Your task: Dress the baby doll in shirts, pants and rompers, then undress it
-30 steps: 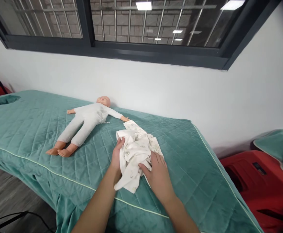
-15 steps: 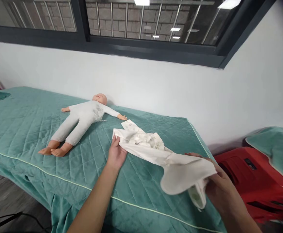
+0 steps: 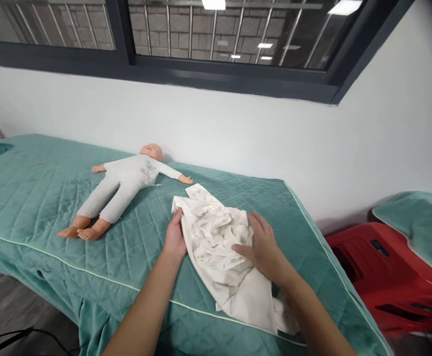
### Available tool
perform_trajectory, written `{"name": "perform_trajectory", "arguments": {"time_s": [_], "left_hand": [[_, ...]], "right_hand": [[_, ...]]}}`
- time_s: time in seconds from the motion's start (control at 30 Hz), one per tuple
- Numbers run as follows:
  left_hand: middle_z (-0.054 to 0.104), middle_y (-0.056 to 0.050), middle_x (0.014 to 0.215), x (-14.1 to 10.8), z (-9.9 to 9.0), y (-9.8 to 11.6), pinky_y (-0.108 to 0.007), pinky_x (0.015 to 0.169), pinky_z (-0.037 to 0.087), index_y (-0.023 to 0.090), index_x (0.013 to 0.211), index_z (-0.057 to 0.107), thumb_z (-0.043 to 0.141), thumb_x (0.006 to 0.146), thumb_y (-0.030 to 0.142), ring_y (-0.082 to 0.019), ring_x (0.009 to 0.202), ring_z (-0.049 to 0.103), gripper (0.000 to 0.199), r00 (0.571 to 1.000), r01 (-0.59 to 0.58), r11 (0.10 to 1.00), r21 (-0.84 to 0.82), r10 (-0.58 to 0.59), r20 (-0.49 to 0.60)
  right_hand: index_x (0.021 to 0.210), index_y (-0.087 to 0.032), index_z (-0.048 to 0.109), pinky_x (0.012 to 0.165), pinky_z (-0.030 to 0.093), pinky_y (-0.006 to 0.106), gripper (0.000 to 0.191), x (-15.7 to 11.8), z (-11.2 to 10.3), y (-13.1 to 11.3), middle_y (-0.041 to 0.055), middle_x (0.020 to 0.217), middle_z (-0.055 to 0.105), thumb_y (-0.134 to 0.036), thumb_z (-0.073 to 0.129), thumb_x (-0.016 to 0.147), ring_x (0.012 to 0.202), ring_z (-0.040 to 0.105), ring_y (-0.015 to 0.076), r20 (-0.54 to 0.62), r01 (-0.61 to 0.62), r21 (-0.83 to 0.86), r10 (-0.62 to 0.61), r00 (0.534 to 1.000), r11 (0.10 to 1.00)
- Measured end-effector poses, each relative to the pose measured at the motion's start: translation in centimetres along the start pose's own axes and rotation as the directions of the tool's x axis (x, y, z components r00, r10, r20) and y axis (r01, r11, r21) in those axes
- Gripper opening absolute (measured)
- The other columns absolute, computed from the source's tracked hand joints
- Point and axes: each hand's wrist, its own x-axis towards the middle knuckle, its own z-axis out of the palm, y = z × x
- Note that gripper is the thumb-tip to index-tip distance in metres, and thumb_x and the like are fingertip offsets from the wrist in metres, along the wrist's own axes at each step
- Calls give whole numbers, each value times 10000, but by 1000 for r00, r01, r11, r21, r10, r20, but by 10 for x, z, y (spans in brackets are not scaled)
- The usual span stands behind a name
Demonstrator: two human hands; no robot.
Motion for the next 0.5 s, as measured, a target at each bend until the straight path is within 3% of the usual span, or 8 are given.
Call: {"name": "perform_trajectory", "arguments": {"time_s": [0.07,0.13,0.23,0.3,0.4,0.5], "left_hand": [[701,-108,1226,-1,1,0,-497,1088,458,178,1328,576,645,844,435,-312,1213,617,552,1000,7,1000,-3,-7,-1],[703,-103,1226,-1,1,0,-494,1092,457,179,1334,573,641,847,419,-309,1209,621,547,1000,12,1000,-3,-12,1],[704,-99,1227,0,-2,0,-485,1097,453,178,1339,571,643,846,397,-303,1197,630,544,1000,19,1000,-19,-18,12],[706,-103,1221,1,-4,-1,-476,1102,449,169,1332,577,648,846,385,-301,1189,636,537,1000,22,999,-42,-21,21],[717,-101,1199,2,-7,-1,-464,1100,452,169,1314,595,651,850,364,-298,1173,647,507,999,23,997,-68,-21,27],[728,-93,1174,2,-9,0,-449,1086,469,174,1295,611,655,853,347,-289,1149,662,477,1000,22,997,-74,-20,22]], "right_hand": [[1390,-189,496,1162,248,610,817,20,25,-2,184,1605,270,-392,828,671,1490,195,393,75,43,-143,-33,997,989],[1220,-209,629,1152,255,608,550,35,42,-7,140,1578,351,-363,789,717,1478,231,390,176,133,-177,-101,979,975],[939,-213,696,1100,361,501,147,47,51,-13,95,1389,581,-220,655,798,1337,467,304,208,227,-89,-205,956,970],[858,-214,686,1010,438,416,122,48,47,-12,70,1182,693,-164,588,804,1129,609,239,131,186,40,-190,973,982],[802,-217,679,886,490,350,96,42,24,-4,33,987,739,-256,594,822,940,660,205,-83,20,344,9,997,939],[727,-209,637,681,524,303,175,33,-17,5,21,864,729,-371,692,765,795,669,197,-223,-80,654,293,930,752]]}}
